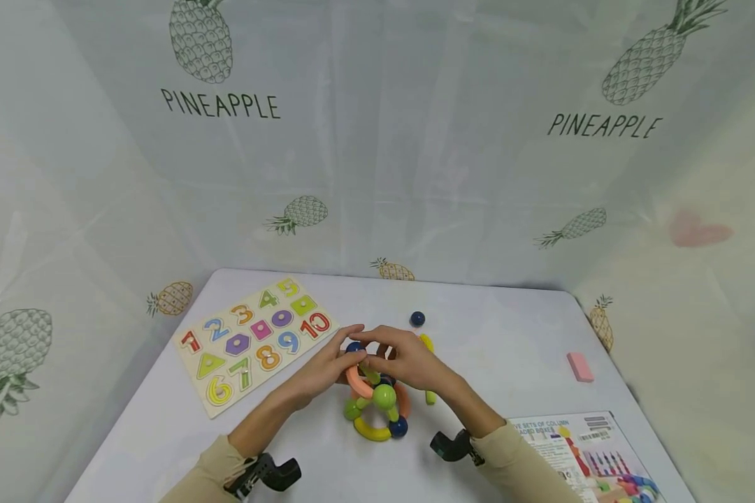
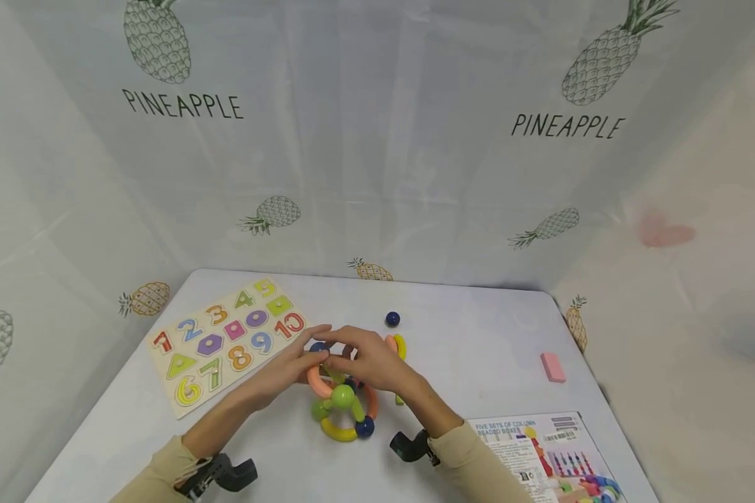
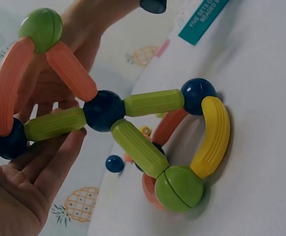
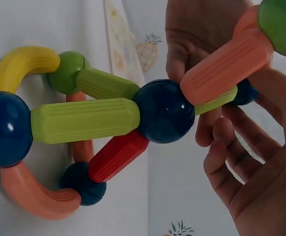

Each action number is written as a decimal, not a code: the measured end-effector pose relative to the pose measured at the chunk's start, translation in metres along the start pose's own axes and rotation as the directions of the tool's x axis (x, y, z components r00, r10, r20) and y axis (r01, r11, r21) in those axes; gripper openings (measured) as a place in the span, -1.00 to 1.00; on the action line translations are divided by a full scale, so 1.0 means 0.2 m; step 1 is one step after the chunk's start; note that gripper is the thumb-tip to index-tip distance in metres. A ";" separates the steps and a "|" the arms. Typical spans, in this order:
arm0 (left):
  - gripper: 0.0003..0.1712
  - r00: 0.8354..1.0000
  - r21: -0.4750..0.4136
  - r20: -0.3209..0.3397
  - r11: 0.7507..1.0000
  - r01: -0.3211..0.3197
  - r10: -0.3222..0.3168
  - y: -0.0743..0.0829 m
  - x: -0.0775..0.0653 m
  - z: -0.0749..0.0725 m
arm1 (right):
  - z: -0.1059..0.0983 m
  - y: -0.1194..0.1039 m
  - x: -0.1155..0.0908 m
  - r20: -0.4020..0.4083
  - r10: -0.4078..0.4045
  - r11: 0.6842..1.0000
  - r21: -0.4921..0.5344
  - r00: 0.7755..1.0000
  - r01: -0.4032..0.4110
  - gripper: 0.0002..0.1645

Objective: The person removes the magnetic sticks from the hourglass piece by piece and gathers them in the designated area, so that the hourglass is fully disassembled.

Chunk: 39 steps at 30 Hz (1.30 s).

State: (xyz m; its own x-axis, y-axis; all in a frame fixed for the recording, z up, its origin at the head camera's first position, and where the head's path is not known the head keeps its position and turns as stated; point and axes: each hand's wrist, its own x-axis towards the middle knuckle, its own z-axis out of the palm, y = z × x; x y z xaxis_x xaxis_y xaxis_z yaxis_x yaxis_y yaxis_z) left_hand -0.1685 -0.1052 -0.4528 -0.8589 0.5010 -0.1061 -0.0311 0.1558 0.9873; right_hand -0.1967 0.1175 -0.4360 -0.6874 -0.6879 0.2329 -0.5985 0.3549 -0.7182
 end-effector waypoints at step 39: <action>-0.31 1.000 0.018 0.005 1.000 -0.010 0.010 -0.01 -0.02 0.00 | 0.02 0.02 -0.04 0.011 0.240 0.890 0.397 0.971 -0.225 -0.59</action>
State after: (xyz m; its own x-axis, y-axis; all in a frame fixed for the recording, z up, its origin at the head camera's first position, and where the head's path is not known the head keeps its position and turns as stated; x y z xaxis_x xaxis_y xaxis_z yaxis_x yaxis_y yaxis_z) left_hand -0.1651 -0.1080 -0.4546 -0.8564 0.5072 -0.0970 -0.0132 0.1663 0.9860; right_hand -0.1929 0.1216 -0.4428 -0.8068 -0.5890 0.0464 -0.2149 0.2194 -0.9517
